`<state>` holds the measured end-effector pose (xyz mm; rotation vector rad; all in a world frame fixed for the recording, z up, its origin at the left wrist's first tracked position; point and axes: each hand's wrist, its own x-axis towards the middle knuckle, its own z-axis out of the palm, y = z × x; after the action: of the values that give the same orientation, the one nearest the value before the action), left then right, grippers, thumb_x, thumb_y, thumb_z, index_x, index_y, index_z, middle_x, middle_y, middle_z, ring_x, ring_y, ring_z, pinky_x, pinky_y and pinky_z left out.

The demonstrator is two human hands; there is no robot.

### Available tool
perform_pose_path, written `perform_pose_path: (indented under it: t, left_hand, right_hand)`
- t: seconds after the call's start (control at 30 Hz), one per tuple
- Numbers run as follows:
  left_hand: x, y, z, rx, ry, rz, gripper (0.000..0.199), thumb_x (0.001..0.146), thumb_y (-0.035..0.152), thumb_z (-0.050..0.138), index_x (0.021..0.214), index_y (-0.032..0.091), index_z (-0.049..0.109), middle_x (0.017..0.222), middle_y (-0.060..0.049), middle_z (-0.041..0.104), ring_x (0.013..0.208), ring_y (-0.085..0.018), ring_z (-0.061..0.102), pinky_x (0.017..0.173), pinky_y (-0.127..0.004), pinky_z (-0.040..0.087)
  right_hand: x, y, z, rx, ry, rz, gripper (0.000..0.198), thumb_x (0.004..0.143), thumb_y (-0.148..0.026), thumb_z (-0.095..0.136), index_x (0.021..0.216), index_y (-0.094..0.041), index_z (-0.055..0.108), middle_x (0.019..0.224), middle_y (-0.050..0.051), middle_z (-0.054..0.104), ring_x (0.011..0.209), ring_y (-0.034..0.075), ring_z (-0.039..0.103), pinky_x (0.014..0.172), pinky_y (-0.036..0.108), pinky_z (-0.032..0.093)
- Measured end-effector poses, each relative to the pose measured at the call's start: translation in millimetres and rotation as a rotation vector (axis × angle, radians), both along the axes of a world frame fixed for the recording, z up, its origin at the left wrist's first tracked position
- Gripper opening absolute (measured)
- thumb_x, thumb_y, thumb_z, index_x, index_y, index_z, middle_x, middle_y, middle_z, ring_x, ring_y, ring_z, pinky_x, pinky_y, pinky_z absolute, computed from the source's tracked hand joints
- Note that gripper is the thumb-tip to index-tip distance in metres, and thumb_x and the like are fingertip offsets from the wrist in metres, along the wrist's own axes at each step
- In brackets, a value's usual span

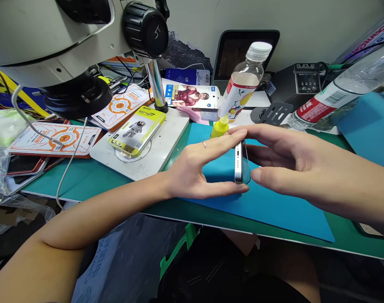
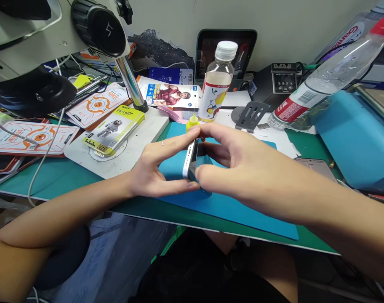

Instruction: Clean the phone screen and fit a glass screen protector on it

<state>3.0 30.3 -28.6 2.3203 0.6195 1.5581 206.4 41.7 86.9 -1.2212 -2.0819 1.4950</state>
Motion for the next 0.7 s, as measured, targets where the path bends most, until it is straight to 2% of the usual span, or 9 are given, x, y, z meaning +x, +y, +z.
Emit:
perform_pose_path:
  t: [0.2, 0.43, 0.7]
  left_hand:
    - [-0.3, 0.1, 0.3, 0.015, 0.010, -0.004, 0.083, 0.091, 0.048, 0.075, 0.162, 0.025, 0.038, 0.154, -0.010, 0.060, 0.141, -0.032, 0.059, 0.120, -0.047, 0.052]
    - [-0.1, -2.2, 3.0, 0.033, -0.003, 0.016, 0.078, 0.091, 0.042, 0.077, 0.158, 0.019, 0.045, 0.153, -0.012, 0.061, 0.140, -0.031, 0.060, 0.120, -0.045, 0.052]
    - [0.1, -2.5, 1.5, 0.003, 0.009, 0.038, 0.079, 0.091, 0.046, 0.076, 0.160, 0.027, 0.043, 0.154, -0.008, 0.059, 0.140, -0.033, 0.060, 0.119, -0.051, 0.052]
  right_hand:
    - [3.6, 0.8, -5.0, 0.021, 0.005, 0.027, 0.069, 0.086, -0.035, 0.076, 0.151, -0.045, 0.055, 0.144, -0.001, 0.069, 0.134, 0.036, 0.063, 0.099, 0.043, 0.063]
    - [3.4, 2.1, -4.6, 0.070, 0.006, 0.030, 0.071, 0.082, -0.033, 0.077, 0.150, -0.045, 0.057, 0.148, -0.002, 0.066, 0.134, 0.037, 0.063, 0.104, 0.046, 0.060]
    - [3.0, 3.6, -4.9, 0.089, 0.009, 0.049, 0.069, 0.082, -0.031, 0.076, 0.148, -0.045, 0.059, 0.148, -0.003, 0.066, 0.134, 0.038, 0.063, 0.101, 0.045, 0.062]
